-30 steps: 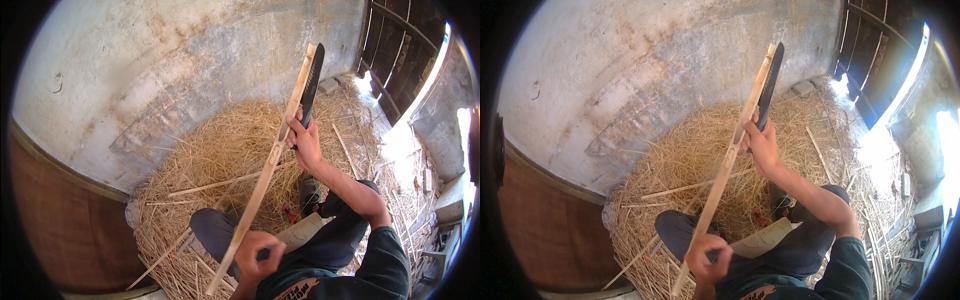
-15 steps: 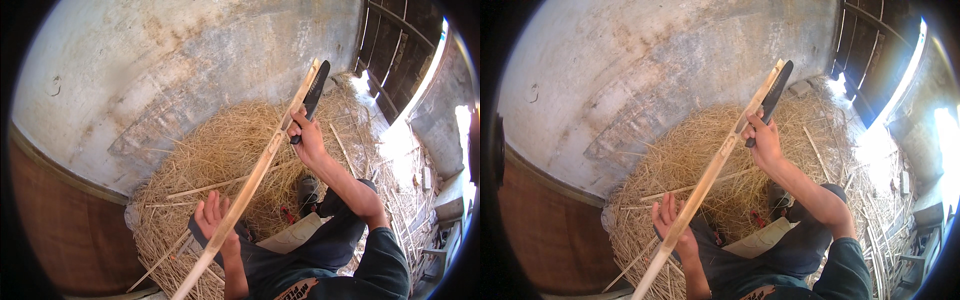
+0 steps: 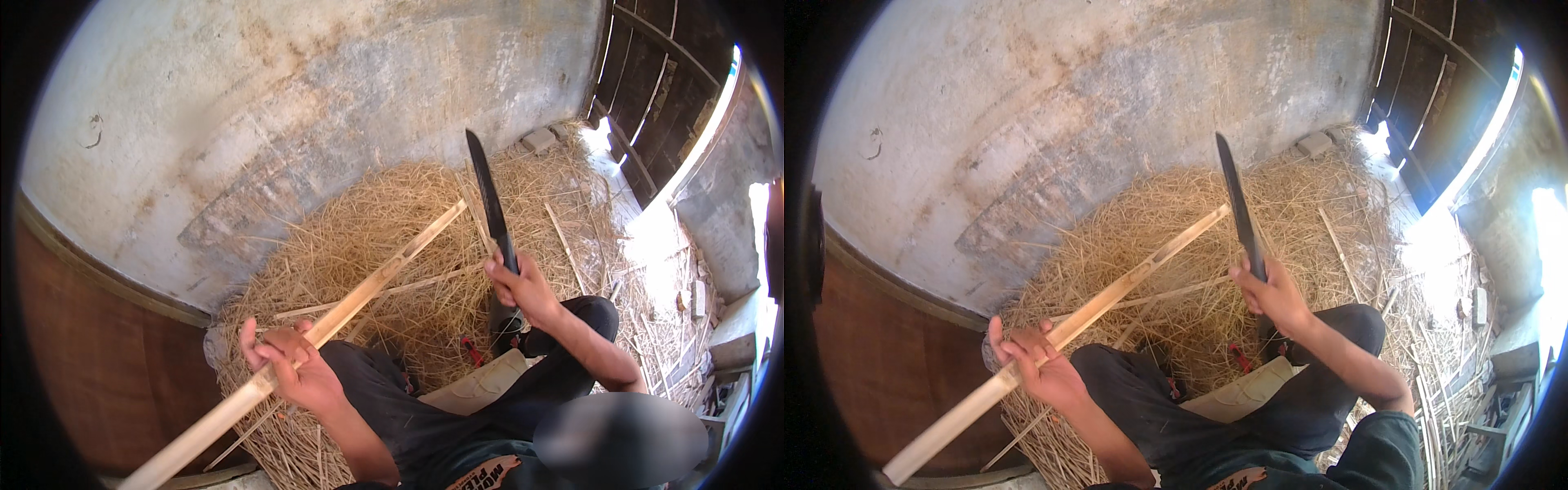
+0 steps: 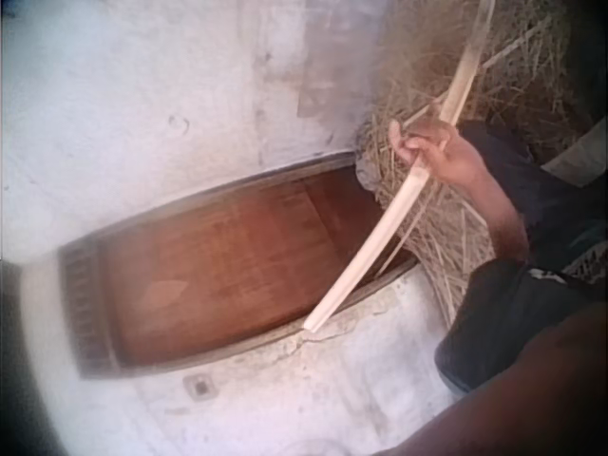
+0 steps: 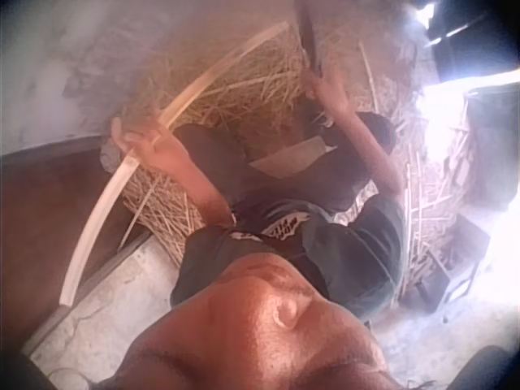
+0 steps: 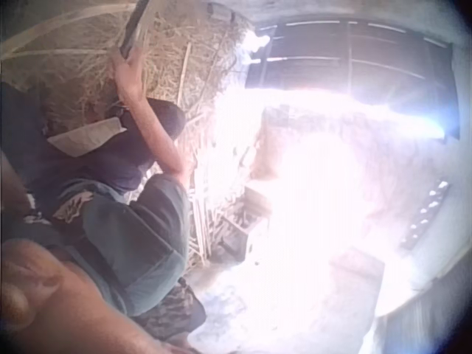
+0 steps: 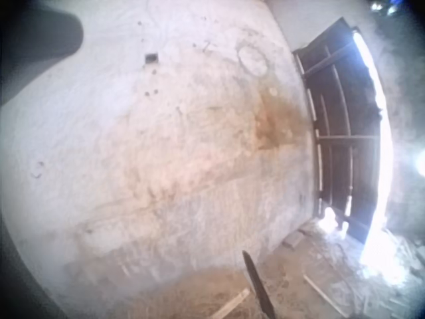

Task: The person sits on a straw-covered floor and uses a large knife to split and shape a long piece of bamboo. They repeatedly strike the bamboo to split it lengthwise and then use a red utility knife to refine the edges and smooth the surface.

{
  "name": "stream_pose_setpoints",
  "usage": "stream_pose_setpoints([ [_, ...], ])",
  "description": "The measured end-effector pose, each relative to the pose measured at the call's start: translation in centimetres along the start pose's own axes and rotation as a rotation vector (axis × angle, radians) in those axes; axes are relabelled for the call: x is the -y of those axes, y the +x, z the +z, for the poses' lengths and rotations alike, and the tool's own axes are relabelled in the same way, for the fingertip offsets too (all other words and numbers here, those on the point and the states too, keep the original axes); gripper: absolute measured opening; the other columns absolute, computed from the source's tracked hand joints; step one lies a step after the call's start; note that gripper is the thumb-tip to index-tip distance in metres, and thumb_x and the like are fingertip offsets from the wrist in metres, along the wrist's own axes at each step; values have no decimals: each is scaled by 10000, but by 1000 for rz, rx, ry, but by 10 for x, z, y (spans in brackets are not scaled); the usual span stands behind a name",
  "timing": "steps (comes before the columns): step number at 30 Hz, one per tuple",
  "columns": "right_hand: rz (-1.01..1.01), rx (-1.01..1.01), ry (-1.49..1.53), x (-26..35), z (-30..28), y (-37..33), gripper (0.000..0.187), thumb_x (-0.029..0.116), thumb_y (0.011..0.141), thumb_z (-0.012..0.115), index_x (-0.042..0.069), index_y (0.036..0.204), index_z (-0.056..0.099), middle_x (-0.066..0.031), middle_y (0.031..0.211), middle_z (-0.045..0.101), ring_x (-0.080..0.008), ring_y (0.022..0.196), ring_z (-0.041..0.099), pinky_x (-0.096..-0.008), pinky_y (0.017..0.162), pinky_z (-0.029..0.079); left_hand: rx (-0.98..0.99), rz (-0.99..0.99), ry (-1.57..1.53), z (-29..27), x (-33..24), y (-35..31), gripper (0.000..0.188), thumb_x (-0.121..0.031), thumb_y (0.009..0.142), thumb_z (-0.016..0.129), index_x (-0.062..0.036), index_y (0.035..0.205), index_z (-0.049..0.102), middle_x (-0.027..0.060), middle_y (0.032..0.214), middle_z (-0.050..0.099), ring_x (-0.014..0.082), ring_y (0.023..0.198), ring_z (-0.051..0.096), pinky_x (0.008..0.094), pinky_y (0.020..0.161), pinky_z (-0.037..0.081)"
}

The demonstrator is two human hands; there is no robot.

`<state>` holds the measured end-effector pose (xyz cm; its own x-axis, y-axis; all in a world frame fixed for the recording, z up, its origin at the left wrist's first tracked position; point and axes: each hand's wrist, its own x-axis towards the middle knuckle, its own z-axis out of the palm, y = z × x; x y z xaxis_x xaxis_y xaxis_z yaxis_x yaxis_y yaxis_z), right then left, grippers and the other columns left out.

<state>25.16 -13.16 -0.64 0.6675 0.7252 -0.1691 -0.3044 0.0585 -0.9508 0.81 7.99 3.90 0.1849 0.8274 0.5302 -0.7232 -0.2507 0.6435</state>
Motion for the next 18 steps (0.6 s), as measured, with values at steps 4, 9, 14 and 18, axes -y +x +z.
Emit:
stream_pose_setpoints([
  [4,99,40,56,-24,-1,-21,263,178,1019,671,133,945,423,60,675,412,-30,508,386,-230,442,295,46,-75,113,5,18,25,404,-262,1102,525,-27,1427,477,-43,692,378,59,649,352,316,790,410],
  [9,138,-52,174,-59,3,-27,229,121,1014,660,133,963,437,65,658,424,-31,486,376,-231,431,267,69,-210,301,24,35,43,364,-301,1093,548,-49,1355,561,-49,697,357,63,649,334,319,787,429],
  [14,124,-126,220,-100,13,-29,242,155,1019,656,131,902,446,64,643,411,-35,476,367,-235,432,272,295,-323,464,10,101,53,315,-300,1100,527,-66,1287,622,-66,727,389,70,684,382,303,786,446],
  [18,214,-153,334,-148,19,-25,265,297,1076,558,91,914,519,38,675,428,-55,483,389,-250,437,286,329,-329,443,8,131,59,323,-283,1109,502,-45,1283,635,-36,765,409,84,717,413,297,783,496],
])
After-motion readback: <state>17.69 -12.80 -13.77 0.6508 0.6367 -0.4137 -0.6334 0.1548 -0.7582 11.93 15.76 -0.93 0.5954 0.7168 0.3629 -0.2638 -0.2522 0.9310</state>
